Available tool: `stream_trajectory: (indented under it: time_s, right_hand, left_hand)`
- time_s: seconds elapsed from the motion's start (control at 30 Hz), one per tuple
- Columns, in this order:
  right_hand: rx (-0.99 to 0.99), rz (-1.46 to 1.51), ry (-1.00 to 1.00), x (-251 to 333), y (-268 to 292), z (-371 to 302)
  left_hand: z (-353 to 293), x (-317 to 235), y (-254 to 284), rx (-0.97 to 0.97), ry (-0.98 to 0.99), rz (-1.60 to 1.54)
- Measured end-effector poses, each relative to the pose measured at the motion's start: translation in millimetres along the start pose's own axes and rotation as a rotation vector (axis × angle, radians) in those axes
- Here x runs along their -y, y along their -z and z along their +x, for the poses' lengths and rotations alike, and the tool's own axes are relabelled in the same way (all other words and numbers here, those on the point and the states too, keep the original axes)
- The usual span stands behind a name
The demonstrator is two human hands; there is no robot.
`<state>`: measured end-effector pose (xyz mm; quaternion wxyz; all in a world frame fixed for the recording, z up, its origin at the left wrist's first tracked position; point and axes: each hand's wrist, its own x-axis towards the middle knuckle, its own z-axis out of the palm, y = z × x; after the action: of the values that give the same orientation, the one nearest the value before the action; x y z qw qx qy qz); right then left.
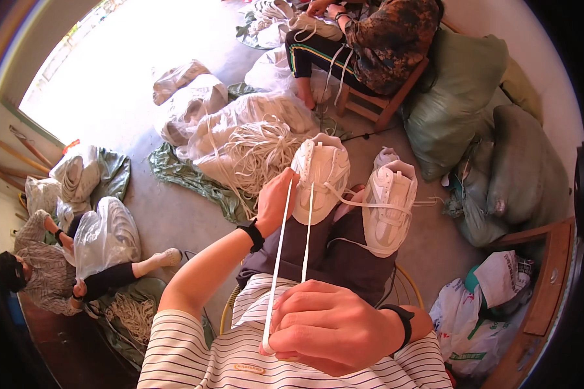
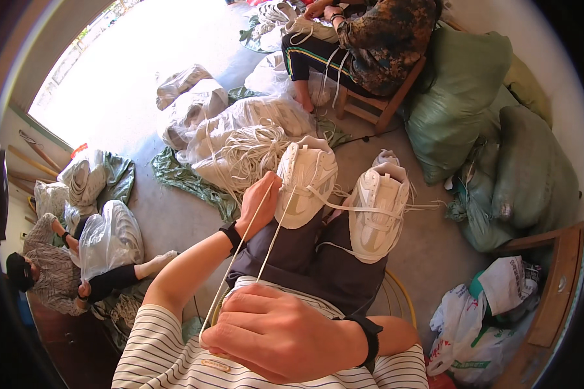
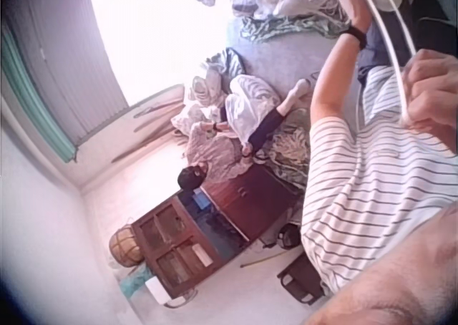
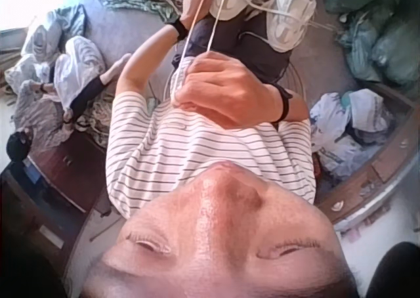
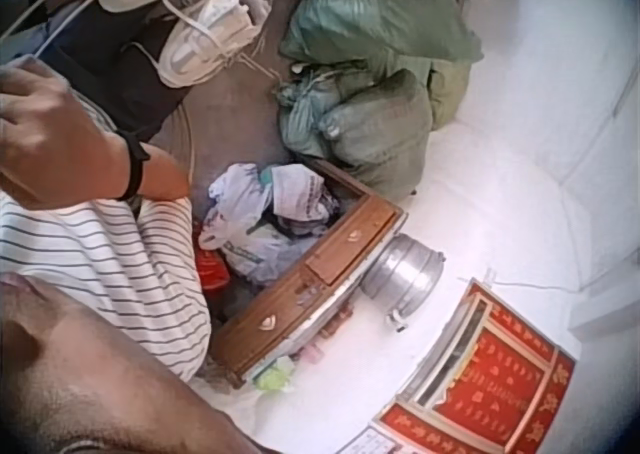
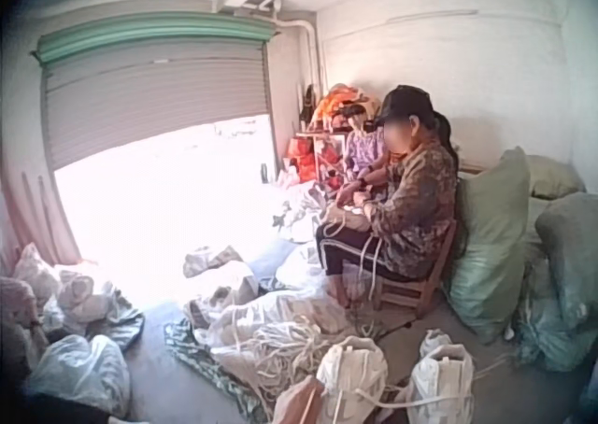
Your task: Insert and thread laces into a pair of white athletic shoes.
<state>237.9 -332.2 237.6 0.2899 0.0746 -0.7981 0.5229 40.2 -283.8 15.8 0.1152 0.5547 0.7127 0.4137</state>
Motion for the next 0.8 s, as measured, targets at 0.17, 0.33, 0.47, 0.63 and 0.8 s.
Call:
stream_trajectory:
  time_s: [0.17,0.33,0.47,0.63,0.8]
  right_hand:
    - [-0.053,0.016,0.021,-3.8,-3.8,-6.3]
    - [-0.064,0.055,0.029,-6.5,-5.2,-6.5]
    - [-0.042,0.024,0.007,-4.6,0.3,-9.2]
    - [-0.056,0.03,0.02,-8.5,-2.5,-8.0]
    - [-0.063,0.045,0.024,-9.4,-3.9,-7.1]
  left_hand:
    - [-0.6,-3.1,-0.7,-0.01,0.002,0.069]
    - [-3.6,-3.4,-1.0,-0.045,-0.021,0.099]
    - [-3.1,-8.5,-2.7,-0.043,-0.038,0.099]
    - [-2.5,-5.9,-3.2,-0.051,-0.039,0.11]
    - [-2.8,-3.2,-3.7,-0.071,-0.061,0.112]
